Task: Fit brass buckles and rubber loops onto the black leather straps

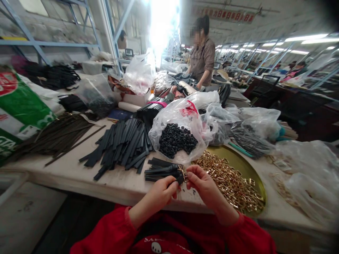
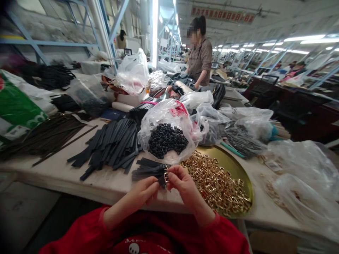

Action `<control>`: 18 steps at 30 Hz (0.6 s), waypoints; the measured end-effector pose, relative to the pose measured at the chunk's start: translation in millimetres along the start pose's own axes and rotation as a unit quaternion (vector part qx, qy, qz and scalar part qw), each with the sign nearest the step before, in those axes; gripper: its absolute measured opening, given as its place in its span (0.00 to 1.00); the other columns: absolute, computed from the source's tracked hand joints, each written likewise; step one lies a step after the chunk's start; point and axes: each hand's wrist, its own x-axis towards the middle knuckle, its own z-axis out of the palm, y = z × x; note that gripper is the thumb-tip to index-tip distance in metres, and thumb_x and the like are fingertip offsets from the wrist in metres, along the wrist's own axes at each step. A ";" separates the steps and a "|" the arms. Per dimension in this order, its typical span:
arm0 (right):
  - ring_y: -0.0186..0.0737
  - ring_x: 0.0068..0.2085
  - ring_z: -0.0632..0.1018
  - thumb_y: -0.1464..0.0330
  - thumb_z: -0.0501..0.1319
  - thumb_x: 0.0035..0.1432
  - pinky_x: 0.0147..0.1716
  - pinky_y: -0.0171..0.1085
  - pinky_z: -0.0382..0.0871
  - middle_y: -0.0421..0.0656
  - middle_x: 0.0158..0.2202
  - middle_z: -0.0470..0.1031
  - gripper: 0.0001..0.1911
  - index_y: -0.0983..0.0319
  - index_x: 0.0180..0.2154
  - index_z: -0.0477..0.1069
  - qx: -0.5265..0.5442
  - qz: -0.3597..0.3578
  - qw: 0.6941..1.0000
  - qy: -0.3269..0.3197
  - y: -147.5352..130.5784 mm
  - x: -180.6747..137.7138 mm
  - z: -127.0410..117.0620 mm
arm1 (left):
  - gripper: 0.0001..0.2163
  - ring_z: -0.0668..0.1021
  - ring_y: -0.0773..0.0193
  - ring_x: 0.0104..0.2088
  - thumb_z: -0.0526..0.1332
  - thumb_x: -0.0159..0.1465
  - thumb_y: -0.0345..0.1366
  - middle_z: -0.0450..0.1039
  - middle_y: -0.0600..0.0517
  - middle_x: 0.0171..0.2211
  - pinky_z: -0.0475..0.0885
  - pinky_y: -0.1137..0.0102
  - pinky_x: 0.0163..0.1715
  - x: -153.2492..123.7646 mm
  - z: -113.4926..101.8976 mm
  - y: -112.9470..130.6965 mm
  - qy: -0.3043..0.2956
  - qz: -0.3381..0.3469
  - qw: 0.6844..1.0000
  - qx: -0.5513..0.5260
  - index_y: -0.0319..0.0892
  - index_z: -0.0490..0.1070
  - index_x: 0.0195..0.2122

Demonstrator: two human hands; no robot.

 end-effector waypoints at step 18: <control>0.28 0.21 0.68 0.58 0.67 0.42 0.25 0.31 0.62 0.33 0.19 0.67 0.19 0.62 0.34 0.69 0.020 0.064 0.997 0.037 24.7 -2.1 23.4 | 0.11 0.61 0.73 0.17 0.53 0.60 0.42 0.66 0.58 0.21 0.56 0.75 0.18 2.4 -6.4 -4.6 -0.009 -0.038 0.998 -0.049 0.39 0.66 0.31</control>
